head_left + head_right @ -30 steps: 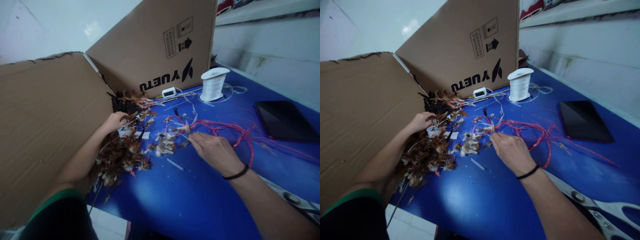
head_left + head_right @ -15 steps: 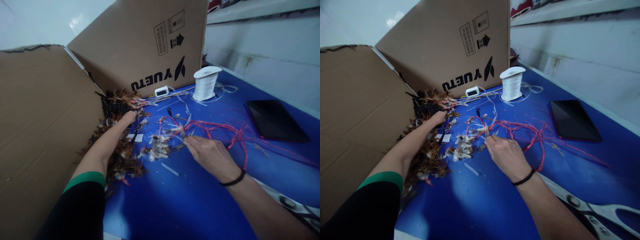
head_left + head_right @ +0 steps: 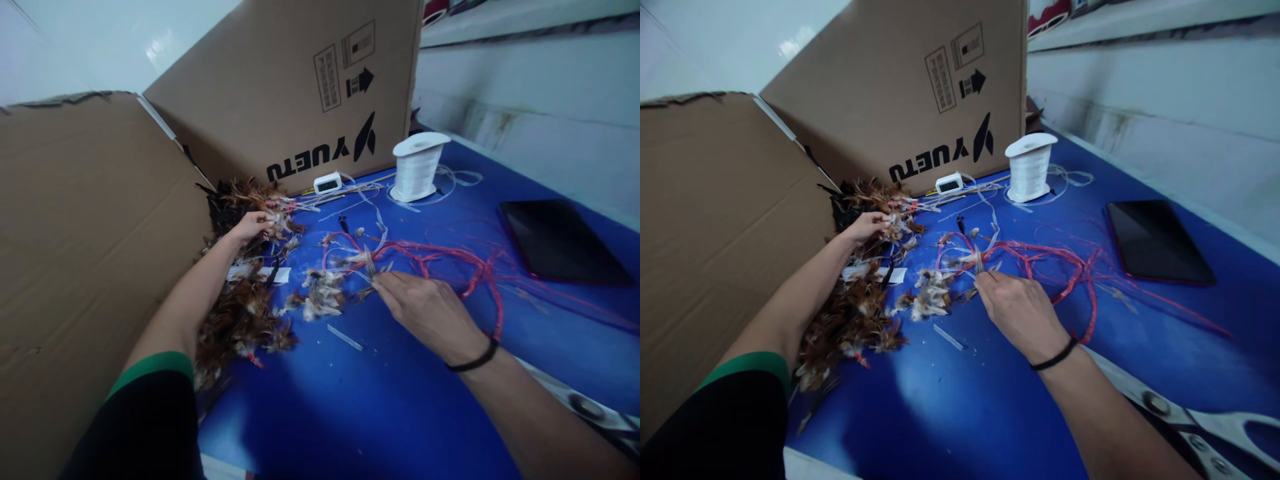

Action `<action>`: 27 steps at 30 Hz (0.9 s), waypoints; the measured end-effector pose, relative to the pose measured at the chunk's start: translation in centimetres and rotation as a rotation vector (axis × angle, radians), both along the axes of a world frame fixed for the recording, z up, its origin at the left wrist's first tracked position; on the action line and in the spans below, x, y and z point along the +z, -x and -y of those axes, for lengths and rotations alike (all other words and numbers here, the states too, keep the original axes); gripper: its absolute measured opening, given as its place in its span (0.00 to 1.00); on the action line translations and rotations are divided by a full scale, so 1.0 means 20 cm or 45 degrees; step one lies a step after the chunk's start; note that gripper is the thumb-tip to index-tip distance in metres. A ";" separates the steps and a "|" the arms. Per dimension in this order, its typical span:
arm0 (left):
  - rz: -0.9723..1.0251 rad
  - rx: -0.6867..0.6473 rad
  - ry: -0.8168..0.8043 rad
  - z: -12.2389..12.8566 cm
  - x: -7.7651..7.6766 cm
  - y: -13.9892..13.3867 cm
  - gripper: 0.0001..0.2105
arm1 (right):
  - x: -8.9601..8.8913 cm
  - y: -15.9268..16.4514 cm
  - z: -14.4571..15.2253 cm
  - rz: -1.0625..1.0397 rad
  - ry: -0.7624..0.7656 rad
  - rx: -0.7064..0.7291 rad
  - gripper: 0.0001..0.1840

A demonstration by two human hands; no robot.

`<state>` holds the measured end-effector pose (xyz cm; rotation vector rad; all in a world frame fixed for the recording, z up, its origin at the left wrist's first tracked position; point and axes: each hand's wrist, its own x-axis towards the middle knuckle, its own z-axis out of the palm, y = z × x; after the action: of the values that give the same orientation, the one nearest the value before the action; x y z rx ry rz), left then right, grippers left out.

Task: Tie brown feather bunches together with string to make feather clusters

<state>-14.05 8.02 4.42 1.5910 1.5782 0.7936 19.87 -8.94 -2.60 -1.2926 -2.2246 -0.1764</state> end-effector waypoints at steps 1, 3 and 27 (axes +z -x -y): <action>0.063 -0.027 0.034 0.01 0.00 0.00 0.11 | 0.00 0.00 0.00 -0.002 0.003 -0.001 0.13; 0.155 -0.114 0.115 0.05 0.00 -0.01 0.13 | 0.00 0.00 0.00 -0.007 0.013 -0.006 0.13; -1.488 -0.317 -0.192 -0.32 -0.22 -0.04 0.27 | 0.02 0.00 0.01 0.023 0.108 -0.043 0.12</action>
<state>-13.16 14.32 0.11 2.5148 1.9912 -0.2768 19.86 -9.13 -2.22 -1.3796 -2.2478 -0.1075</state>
